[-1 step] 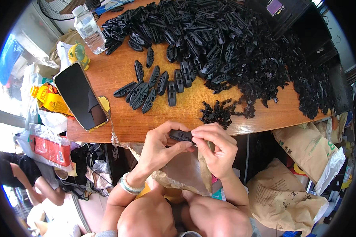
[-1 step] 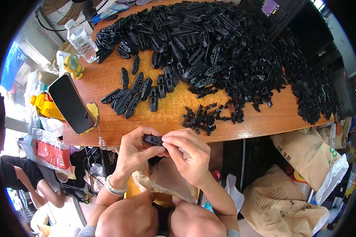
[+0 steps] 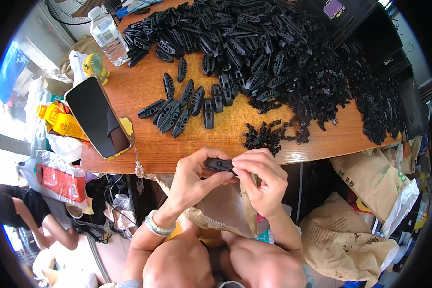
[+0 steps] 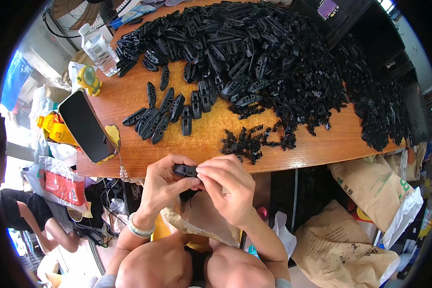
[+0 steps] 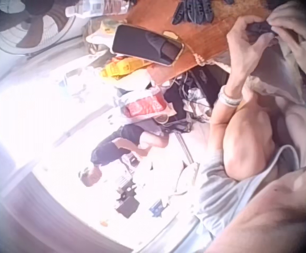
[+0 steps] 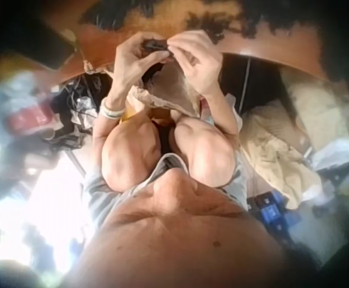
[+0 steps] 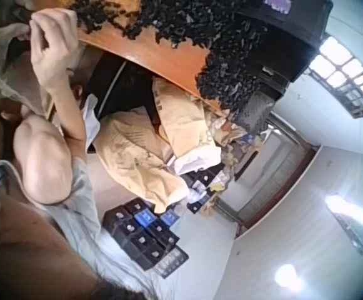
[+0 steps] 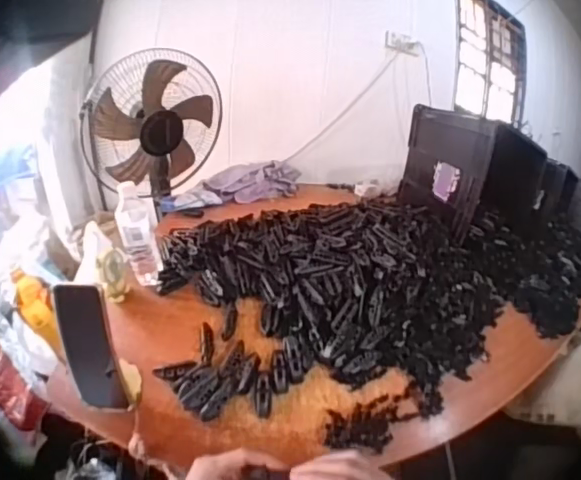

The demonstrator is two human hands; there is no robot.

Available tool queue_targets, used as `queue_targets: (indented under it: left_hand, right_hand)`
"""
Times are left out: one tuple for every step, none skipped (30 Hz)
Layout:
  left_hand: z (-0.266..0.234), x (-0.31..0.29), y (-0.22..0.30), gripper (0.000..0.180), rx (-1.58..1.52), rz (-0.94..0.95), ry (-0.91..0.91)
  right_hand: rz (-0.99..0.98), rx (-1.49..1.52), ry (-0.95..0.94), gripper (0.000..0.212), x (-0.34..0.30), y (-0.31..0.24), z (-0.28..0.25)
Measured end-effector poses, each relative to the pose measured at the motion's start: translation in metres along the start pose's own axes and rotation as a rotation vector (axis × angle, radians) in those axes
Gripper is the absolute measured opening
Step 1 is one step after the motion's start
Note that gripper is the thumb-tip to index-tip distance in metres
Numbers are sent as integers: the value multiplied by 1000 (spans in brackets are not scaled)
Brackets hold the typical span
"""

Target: The person assembles plastic items by picking up brackets and clips from the table, fitting the small clips into the brackets by hand, and dropping the assembled pieces into a paper bag.

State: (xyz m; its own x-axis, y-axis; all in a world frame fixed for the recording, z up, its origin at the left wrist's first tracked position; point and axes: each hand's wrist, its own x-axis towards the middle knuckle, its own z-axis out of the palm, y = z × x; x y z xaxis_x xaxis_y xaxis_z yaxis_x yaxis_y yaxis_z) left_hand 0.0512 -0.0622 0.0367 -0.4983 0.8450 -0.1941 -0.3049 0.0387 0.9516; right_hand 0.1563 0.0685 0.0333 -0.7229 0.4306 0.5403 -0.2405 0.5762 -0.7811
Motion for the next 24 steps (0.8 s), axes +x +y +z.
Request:
queue_targets:
  left_hand:
    - [1,-1,0,32,-6,-19,22]
    - [1,-1,-2,32,-6,-20,21]
    - [1,0,-5,29,-16,13,31]
    - [0,2,-6,26,-25,49,42]
    - [0,3,-5,26,-24,52,41]
    - [0,5,-4,25,-21,50,48]
    - [1,5,-4,23,-21,43,56]
    - [1,5,-5,23,-23,42,56]
    - [0,5,-8,22,-41,48,58]
    - [-2,5,-10,21,-55,55,64]
    - [-4,4,-10,21,-53,53,67]
    - [-6,2,-10,20,42,108,67]
    - [-6,2,-10,20,132,166,64]
    - [-7,1,-9,20,131,167,64]
    - [-7,0,-6,22,91,89,31]
    - [-8,-1,-3,24,54,8,0]
    - [-10,-2,1,24,58,5,3]
    - [-12,-2,7,26,143,-21,-48]
    - [-9,6,9,28,203,-32,-134]
    - [-10,16,6,29,289,81,-185]
    - [-23,14,6,31,422,170,-179]
    - [-30,13,10,33,538,209,-52]
    - [-31,25,7,36,566,162,127]
    - [-36,41,1,35,723,219,245]
  right_hand:
    - [-142,-127,-7,20,1,0,-1]
    - [-141,-128,-7,20,0,0,-1]
    - [-203,-211,-8,23,-1,0,-2]
    - [-269,-294,-8,25,-1,2,-2]
    - [-272,-294,-6,25,-1,4,-2]
    - [-298,-313,-14,27,0,6,-2]
    - [-321,-332,-24,29,-1,7,-3]
    - [-320,-332,-25,29,0,9,-6]
    - [-288,-268,-67,27,1,11,-9]
    - [-256,-198,-108,26,2,13,-9]
    - [-255,-194,-108,26,2,10,-7]
    - [2,-95,-101,24,1,5,-4]
    - [258,-2,-93,23,-1,0,-3]
    - [476,83,-234,24,-8,3,-8]
    - [476,83,-234,24,-11,4,-9]
    - [419,74,-217,24,-13,6,-8]
    - [362,66,-199,25,-15,7,-8]
    - [364,71,-199,25,-16,8,-9]
    - [482,122,-269,24,-15,7,-23]
    - [602,174,-333,23,-14,5,-36]
    - [592,209,-345,23,-14,9,-32]
    - [501,188,-428,21,-12,14,-28]
    - [418,121,-499,19,-8,15,-31]
    - [493,239,-423,15,-4,22,-25]
